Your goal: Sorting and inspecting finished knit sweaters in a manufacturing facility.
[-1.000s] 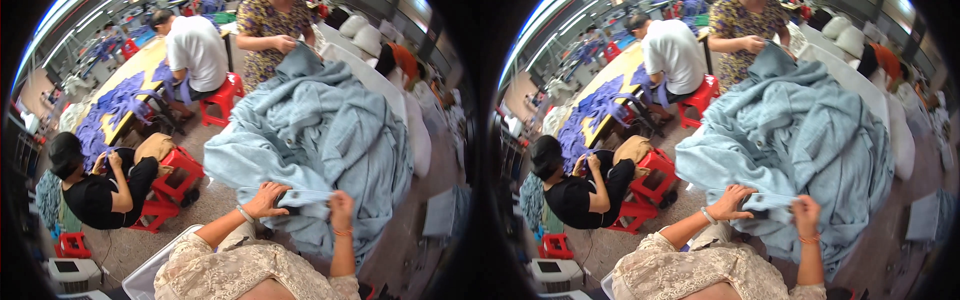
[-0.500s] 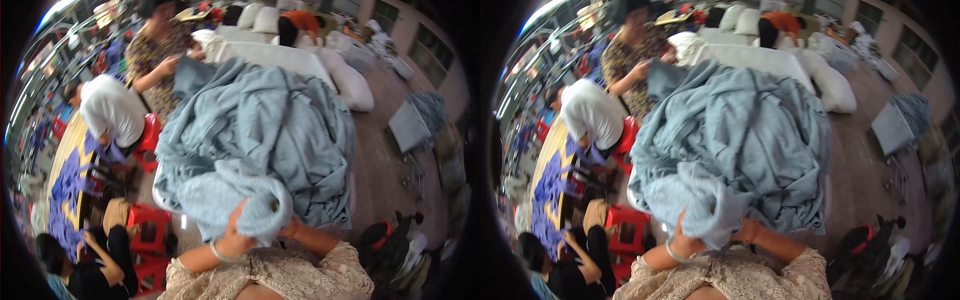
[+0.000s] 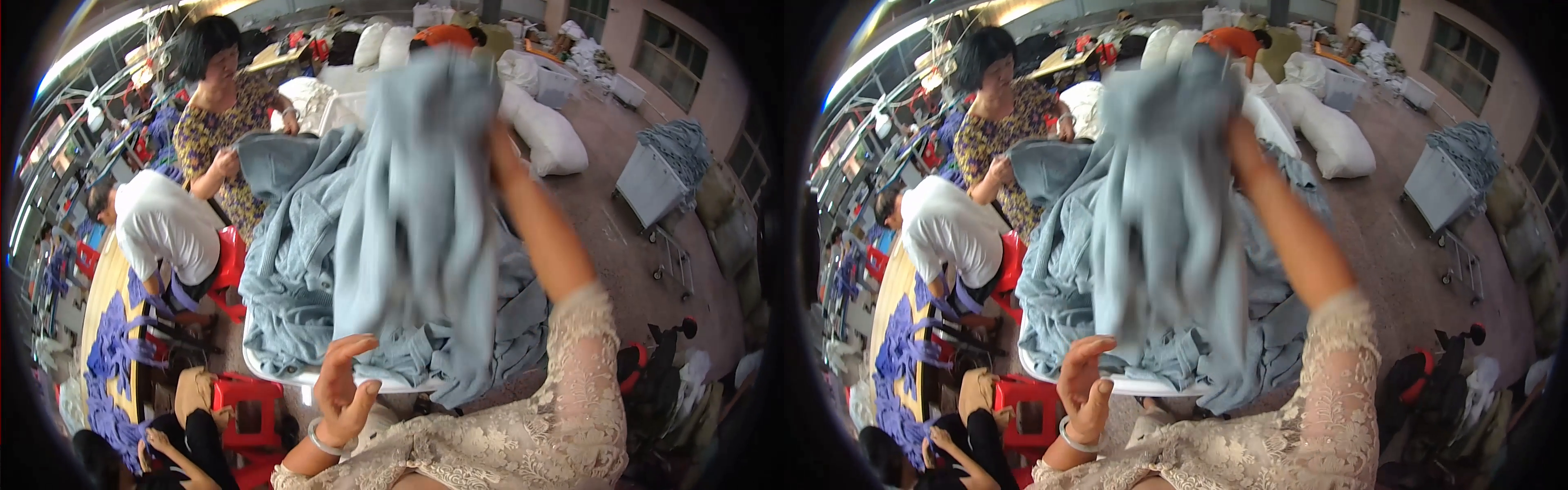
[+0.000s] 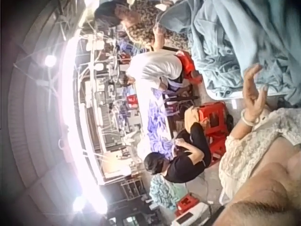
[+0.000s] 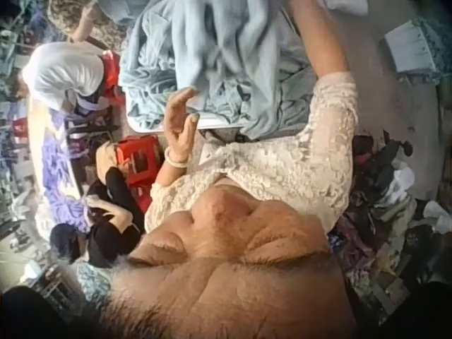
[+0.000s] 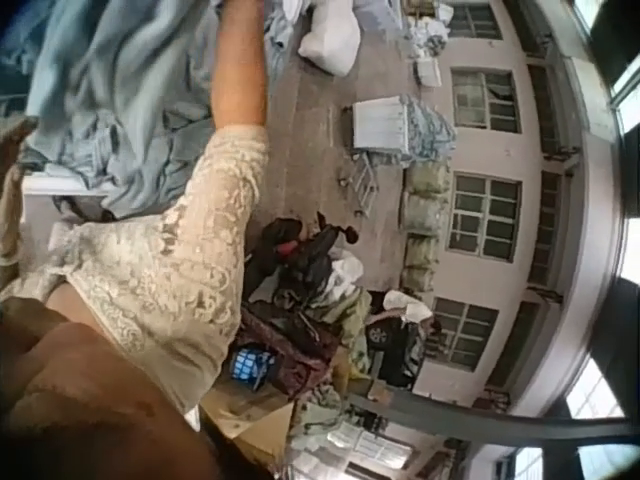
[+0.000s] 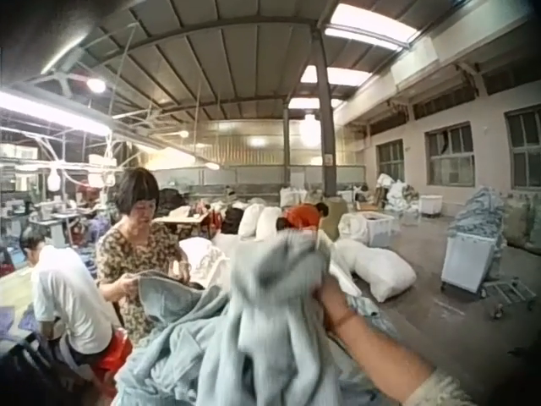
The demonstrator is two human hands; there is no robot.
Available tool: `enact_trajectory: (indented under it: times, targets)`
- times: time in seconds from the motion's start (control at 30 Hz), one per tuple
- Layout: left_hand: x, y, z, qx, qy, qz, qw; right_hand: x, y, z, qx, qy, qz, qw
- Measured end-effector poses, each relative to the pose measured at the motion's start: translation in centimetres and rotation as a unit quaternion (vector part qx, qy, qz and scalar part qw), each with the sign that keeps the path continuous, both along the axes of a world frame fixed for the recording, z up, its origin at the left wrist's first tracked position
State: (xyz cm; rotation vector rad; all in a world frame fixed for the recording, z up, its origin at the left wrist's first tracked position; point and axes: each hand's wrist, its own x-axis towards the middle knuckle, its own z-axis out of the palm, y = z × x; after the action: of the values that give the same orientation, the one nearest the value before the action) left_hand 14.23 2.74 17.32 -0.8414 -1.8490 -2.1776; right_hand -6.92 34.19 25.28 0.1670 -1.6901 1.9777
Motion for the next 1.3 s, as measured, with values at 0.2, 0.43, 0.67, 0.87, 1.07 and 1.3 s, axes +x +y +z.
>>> enact_trajectory:
  times: [0.2, 0.43, 0.67, 0.87, 1.07, 1.3]
  targets:
    - [1.3, -1.3, 0.6, 0.066, -0.063, -0.265, 0.960, -5.1, 1.6, 7.7, 0.033, 0.091, -0.038, 0.995]
    - [2.8, -4.2, 7.4, 0.146, 0.154, -0.360, 0.908, 4.2, -5.4, -8.0, 0.302, -0.005, 0.112, 0.947]
    - [4.9, -6.5, 10.4, 0.136, 0.191, -0.262, 0.936, 7.9, -8.7, -14.1, 0.292, -0.099, 0.223, 0.925]
    - [3.3, -6.8, 11.7, 0.157, 0.244, -0.236, 0.927, 7.8, -10.7, -14.2, 0.280, -0.119, 0.203, 0.931]
    - [-1.3, -14.6, 9.8, 0.231, 0.033, -0.282, 0.931, 7.1, -16.1, -16.8, 0.308, -0.192, 0.209, 0.908]
    - [-5.6, -25.0, 8.7, 0.163, 0.117, -0.234, 0.951, 5.4, -28.2, -19.8, 0.348, -0.204, 0.338, 0.850]
